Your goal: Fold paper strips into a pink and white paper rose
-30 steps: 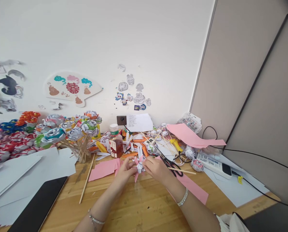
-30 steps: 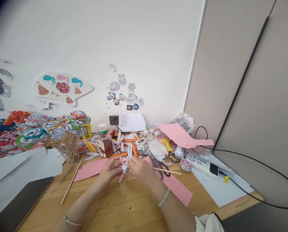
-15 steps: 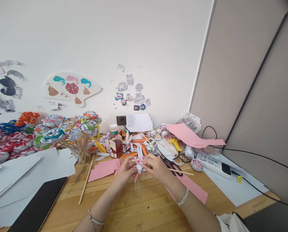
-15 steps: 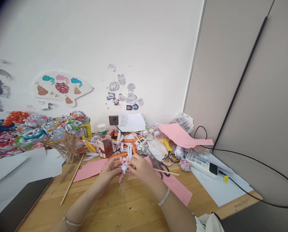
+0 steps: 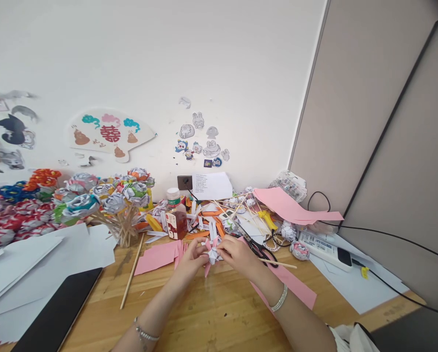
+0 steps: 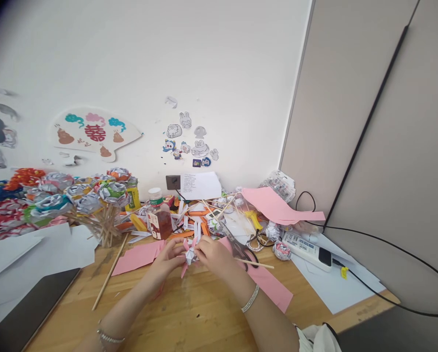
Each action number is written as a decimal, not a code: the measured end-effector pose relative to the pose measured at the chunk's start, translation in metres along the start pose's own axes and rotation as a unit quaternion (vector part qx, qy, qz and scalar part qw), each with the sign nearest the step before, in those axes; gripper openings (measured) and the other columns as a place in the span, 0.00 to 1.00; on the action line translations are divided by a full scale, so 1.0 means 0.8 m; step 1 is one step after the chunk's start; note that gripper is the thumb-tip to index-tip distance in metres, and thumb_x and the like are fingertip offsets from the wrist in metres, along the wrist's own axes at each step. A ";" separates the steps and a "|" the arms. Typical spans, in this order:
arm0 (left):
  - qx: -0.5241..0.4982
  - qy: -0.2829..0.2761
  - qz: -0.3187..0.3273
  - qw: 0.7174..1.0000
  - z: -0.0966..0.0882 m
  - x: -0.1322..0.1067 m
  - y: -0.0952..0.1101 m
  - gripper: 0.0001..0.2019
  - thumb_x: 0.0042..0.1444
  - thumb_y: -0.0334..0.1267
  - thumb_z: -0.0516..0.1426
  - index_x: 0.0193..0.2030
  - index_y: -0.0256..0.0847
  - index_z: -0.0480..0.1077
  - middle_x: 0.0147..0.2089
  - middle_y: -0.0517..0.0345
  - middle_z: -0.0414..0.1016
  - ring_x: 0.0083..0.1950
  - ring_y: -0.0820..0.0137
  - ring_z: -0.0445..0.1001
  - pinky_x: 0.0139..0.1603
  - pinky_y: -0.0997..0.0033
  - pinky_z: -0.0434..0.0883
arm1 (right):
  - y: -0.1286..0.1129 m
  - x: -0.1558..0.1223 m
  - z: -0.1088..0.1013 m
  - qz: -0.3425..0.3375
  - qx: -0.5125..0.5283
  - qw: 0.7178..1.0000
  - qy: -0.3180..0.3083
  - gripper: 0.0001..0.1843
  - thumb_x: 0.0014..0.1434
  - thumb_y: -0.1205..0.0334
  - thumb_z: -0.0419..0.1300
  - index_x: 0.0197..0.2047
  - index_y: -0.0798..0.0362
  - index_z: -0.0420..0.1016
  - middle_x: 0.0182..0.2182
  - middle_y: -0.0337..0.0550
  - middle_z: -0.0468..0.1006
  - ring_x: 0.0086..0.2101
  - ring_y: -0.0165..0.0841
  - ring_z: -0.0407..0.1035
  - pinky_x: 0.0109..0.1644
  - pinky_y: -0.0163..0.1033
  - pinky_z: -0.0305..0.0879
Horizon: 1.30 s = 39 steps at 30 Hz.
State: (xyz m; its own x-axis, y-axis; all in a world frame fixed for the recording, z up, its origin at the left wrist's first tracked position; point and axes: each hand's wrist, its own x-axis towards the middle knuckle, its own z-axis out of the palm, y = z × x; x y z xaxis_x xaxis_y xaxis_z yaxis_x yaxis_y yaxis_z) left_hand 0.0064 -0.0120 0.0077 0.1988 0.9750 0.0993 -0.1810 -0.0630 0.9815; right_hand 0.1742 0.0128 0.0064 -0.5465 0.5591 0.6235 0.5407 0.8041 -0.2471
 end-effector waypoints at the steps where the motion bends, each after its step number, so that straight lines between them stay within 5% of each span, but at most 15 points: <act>1: -0.001 0.000 -0.002 1.000 0.000 0.000 0.000 0.16 0.40 0.33 0.60 0.38 0.42 0.61 0.33 0.59 0.75 0.32 0.66 0.76 0.23 0.76 0.65 | 0.000 0.000 0.000 0.002 -0.007 1.000 -0.002 0.08 0.62 0.70 0.53 0.31 0.53 0.69 0.30 0.39 0.71 0.33 0.28 0.68 0.36 0.32 0.62; 6: 0.006 0.009 0.000 1.000 0.001 -0.001 0.000 0.16 0.42 0.34 0.59 0.39 0.42 0.61 0.33 0.59 0.75 0.31 0.66 0.76 0.21 0.77 0.64 | -0.004 -0.001 -0.002 0.025 -0.082 0.996 0.022 0.01 0.59 0.66 0.58 0.35 0.53 0.71 0.34 0.41 0.73 0.31 0.30 0.69 0.34 0.33 0.61; 27: 0.012 0.002 0.015 1.000 -0.001 0.002 -0.004 0.17 0.42 0.32 0.58 0.41 0.42 0.59 0.30 0.62 0.75 0.23 0.72 0.72 0.19 0.76 0.65 | -0.007 -0.002 0.007 0.009 -0.167 0.985 0.035 0.09 0.61 0.68 0.55 0.29 0.54 0.70 0.28 0.38 0.72 0.28 0.28 0.66 0.29 0.33 0.52; 39: 0.002 0.014 0.004 1.000 -0.002 0.003 -0.004 0.17 0.41 0.34 0.59 0.40 0.42 0.60 0.36 0.58 0.76 0.31 0.67 0.76 0.21 0.75 0.65 | -0.004 -0.005 0.013 -0.051 -0.239 0.967 0.066 0.11 0.62 0.68 0.52 0.28 0.55 0.69 0.26 0.39 0.71 0.25 0.28 0.63 0.27 0.36 0.47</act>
State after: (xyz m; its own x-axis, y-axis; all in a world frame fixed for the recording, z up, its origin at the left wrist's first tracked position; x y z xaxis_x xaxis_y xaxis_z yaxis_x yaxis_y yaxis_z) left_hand 0.0061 -0.0089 0.0043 0.1703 0.9801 0.1016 -0.1794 -0.0706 0.9812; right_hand 0.1683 0.0101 -0.0028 -0.5437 0.4255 0.7234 0.7393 0.6508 0.1728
